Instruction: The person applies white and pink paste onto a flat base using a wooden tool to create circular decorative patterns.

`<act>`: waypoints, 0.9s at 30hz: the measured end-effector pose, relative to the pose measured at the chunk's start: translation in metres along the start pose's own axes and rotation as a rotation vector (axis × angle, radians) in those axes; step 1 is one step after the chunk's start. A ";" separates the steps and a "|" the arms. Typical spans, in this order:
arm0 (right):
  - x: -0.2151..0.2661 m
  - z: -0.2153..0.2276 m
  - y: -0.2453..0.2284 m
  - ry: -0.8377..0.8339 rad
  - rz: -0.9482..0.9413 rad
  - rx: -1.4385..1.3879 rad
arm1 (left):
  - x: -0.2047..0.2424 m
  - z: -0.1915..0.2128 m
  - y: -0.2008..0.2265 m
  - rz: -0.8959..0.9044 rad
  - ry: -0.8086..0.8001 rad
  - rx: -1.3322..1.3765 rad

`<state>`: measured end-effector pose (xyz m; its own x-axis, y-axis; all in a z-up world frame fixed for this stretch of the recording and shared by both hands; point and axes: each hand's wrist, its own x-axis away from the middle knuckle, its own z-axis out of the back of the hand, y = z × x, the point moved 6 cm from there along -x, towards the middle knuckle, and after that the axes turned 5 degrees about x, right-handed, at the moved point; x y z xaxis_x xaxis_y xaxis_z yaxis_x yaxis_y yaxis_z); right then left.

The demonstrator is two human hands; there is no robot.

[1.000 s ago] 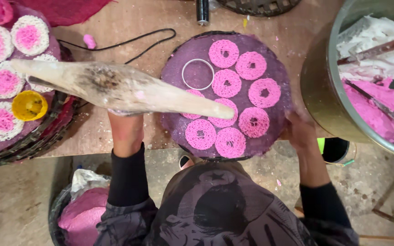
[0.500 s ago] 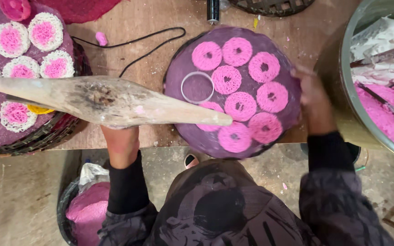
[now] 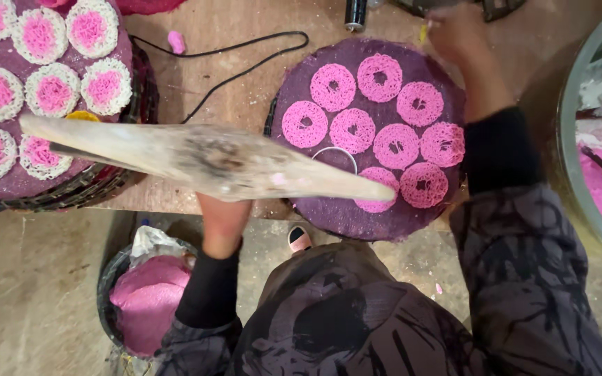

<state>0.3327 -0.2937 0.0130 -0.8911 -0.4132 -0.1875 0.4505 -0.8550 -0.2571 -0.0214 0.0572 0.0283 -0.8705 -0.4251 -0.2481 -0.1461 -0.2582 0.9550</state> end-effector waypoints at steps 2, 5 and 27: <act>0.029 0.063 -0.056 0.231 0.141 -0.303 | -0.005 -0.026 0.003 -0.095 0.033 0.171; 0.117 0.124 -0.151 0.071 0.462 -0.544 | -0.004 -0.069 0.013 -0.181 0.004 0.370; 0.162 0.200 -0.193 0.093 0.181 -0.639 | -0.021 -0.145 0.164 -0.710 -0.740 -0.539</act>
<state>0.0910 -0.2583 0.2217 -0.8033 -0.4794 -0.3535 0.5610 -0.4094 -0.7195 0.0406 -0.1020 0.1668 -0.7612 0.5296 -0.3743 -0.6478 -0.6473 0.4017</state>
